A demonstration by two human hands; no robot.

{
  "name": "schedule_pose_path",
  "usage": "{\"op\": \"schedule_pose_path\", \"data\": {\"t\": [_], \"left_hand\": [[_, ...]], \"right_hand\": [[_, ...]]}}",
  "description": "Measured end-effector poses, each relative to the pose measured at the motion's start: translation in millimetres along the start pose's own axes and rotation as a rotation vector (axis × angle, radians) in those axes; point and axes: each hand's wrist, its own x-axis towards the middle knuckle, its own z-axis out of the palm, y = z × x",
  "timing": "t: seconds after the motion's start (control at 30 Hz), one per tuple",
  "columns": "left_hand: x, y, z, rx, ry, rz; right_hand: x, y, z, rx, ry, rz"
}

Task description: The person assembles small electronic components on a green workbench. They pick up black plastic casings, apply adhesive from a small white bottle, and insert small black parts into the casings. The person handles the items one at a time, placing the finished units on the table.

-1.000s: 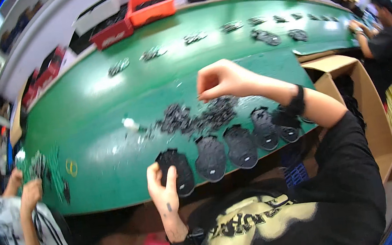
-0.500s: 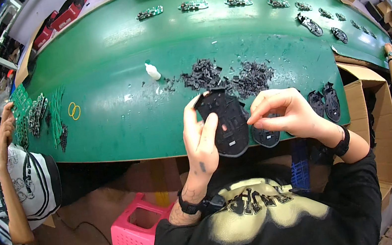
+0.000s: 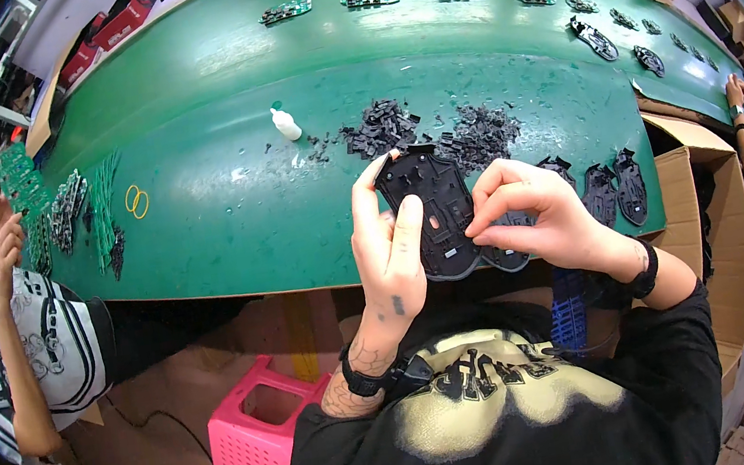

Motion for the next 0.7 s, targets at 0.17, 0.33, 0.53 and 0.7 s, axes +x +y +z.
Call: {"op": "schedule_pose_path", "data": {"t": [0.17,0.33,0.53,0.7], "left_hand": [[5,-3,15,-0.022,0.019,0.022],[2,-1,12,0.058,0.022,0.054],[3,-10,21,0.083,-0.018,0.040],[1,-10,19,0.086,-0.023,0.030]], "right_hand": [[-7,9,1,-0.036,0.093,-0.098],[-6,17,4,0.003,0.050,-0.142],[-17,25,-1,0.051,0.073,-0.112],[-18,25,2,0.049,0.075,-0.104]]}}
